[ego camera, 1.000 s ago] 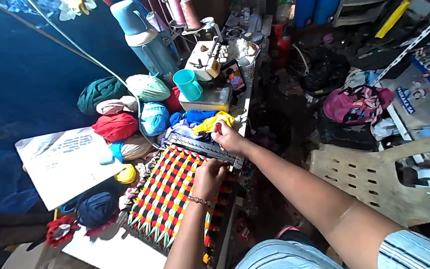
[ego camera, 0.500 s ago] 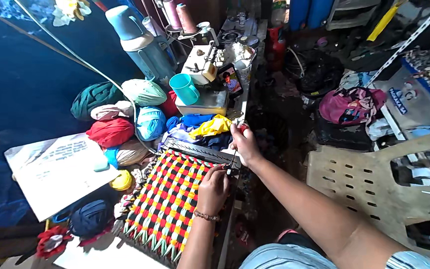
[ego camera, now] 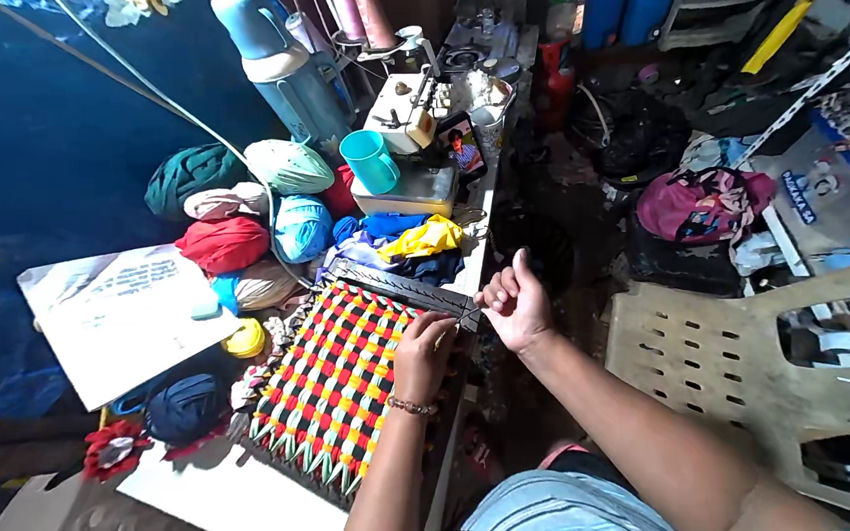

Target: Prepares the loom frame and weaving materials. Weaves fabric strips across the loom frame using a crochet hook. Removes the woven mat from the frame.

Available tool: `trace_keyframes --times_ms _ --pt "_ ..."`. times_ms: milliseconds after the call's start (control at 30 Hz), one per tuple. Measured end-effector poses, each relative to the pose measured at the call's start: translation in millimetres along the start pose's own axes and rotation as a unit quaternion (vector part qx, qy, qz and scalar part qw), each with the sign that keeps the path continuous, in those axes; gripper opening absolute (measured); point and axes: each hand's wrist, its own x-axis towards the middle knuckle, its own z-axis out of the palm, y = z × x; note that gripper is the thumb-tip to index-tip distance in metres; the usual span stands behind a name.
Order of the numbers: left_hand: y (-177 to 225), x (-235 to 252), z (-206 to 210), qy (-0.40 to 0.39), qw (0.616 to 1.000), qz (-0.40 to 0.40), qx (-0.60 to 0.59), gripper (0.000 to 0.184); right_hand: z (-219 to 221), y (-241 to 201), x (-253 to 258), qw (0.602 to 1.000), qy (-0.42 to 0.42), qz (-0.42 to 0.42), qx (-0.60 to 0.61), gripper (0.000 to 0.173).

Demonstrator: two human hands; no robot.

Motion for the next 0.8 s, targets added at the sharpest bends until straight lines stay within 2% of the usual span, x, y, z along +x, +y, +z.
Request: trace_keyframes --times_ms 133,267,633,800 --pt "-3.4 0.9 -9.6 -0.032 0.999 -0.016 -0.038 0.011 -27.4 5.5 0.2 0.996 -0.009 0.025 0.083 0.069" --pt "-7.6 -1.0 -9.9 -0.036 0.999 -0.003 -0.038 0.011 -42.1 15.9 10.4 0.993 -0.009 0.018 0.118 0.071" --pt "-4.2 -3.1 -7.3 -0.046 0.999 -0.008 -0.016 0.012 -45.2 18.9 23.8 0.987 -0.153 0.020 0.041 0.067" --pt "-2.3 -3.7 -5.2 -0.058 0.998 0.004 -0.006 0.011 -53.1 24.4 23.8 0.988 -0.144 0.033 0.037 0.066"
